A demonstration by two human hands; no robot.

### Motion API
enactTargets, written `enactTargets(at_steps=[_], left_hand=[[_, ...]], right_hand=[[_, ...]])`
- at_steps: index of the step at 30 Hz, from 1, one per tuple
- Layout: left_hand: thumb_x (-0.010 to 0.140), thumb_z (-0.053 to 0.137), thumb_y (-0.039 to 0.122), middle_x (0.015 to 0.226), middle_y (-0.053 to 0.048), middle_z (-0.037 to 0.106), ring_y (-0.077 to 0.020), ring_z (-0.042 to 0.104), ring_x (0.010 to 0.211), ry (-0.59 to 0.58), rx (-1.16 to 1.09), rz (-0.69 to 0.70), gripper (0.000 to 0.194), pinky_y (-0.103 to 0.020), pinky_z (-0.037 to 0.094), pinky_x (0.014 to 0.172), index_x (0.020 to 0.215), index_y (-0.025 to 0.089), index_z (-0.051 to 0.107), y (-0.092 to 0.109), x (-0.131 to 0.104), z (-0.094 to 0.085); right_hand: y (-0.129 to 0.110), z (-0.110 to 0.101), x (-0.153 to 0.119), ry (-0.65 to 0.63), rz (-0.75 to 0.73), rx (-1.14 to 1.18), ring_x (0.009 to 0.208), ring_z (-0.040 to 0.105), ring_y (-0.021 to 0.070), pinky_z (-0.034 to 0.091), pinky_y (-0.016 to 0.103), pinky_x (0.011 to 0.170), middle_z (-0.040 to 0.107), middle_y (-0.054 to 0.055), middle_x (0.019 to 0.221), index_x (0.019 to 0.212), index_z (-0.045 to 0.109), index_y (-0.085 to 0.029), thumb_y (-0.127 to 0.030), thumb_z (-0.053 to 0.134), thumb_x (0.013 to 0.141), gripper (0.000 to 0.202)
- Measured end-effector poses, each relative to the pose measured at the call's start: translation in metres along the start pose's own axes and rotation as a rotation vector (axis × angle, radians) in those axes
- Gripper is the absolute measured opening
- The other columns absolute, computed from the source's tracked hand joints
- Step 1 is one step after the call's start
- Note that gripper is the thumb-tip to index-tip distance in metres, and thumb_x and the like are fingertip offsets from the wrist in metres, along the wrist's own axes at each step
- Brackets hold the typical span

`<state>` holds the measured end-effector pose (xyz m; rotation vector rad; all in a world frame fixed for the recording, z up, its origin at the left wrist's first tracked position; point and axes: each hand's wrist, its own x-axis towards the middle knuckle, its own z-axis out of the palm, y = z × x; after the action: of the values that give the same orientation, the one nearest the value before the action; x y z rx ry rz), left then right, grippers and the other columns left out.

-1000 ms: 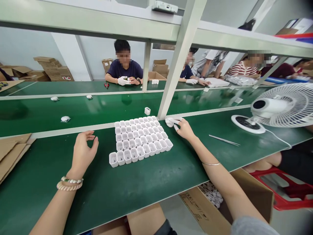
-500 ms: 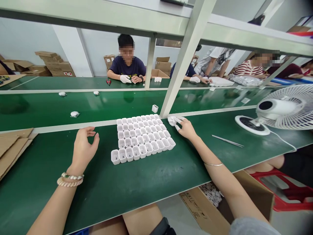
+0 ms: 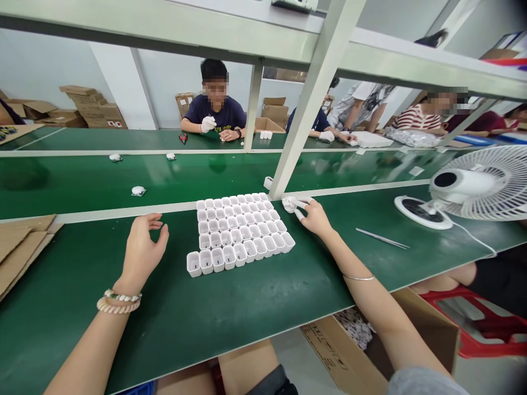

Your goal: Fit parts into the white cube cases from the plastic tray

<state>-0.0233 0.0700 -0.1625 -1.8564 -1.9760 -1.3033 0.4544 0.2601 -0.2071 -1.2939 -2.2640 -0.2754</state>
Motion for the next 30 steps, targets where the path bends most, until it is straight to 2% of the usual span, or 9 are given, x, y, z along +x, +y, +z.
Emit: enactTargets(at_steps=[4,11,18,24,30], left_hand=[[0.089,0.053,0.037,0.108,-0.013,0.062,-0.0256,0.067,0.090,0.001,-0.009,0.002,0.032,-0.045,0.057,0.086,0.113,0.016,0.053,-0.0005,0.0006,0.0009],[0.090,0.052,0.039,0.108,-0.014,0.062,-0.0265,0.067,0.092,-0.009,0.000,-0.013,0.035,-0.043,0.057,0.088,0.113,0.014,0.053,0.0004,0.0009,-0.0002],[0.090,0.052,0.039,0.109,-0.014,0.062,-0.0255,0.067,0.092,0.004,-0.007,-0.006,0.034,-0.041,0.057,0.087,0.113,0.014,0.053,-0.0013,0.0008,0.0007],[0.090,0.052,0.039,0.111,-0.014,0.062,-0.0250,0.067,0.092,0.003,0.005,-0.005,0.033,-0.041,0.057,0.087,0.114,0.015,0.053,-0.0015,0.0005,0.0008],[0.091,0.052,0.038,0.111,-0.013,0.062,-0.0253,0.067,0.094,-0.002,-0.001,-0.014,0.032,-0.042,0.056,0.087,0.114,0.016,0.052,0.0013,0.0000,-0.0010]], right_hand=[[-0.0048,-0.0015,-0.0002,-0.015,0.015,-0.054,0.110,0.062,0.0366,0.053,0.052,0.094,0.063,0.020,0.123,0.130,0.065,-0.012,-0.031,0.056,0.087,0.048],[-0.0028,-0.0038,-0.0013,0.093,0.034,0.005,0.106,0.065,0.0338,0.054,0.050,0.094,0.064,0.018,0.120,0.125,0.069,-0.016,-0.034,0.056,0.090,0.042],[-0.0022,-0.0042,-0.0017,0.076,0.031,0.015,0.105,0.066,0.0338,0.055,0.051,0.092,0.066,0.018,0.118,0.118,0.073,-0.017,-0.036,0.057,0.090,0.038],[-0.0051,-0.0033,-0.0008,0.067,0.043,0.016,0.105,0.065,0.0341,0.055,0.051,0.092,0.066,0.019,0.117,0.121,0.072,-0.014,-0.039,0.054,0.091,0.043],[-0.0089,-0.0058,0.0002,0.077,0.062,0.061,0.105,0.064,0.0326,0.053,0.051,0.093,0.066,0.015,0.116,0.123,0.072,-0.022,-0.041,0.056,0.092,0.040]])
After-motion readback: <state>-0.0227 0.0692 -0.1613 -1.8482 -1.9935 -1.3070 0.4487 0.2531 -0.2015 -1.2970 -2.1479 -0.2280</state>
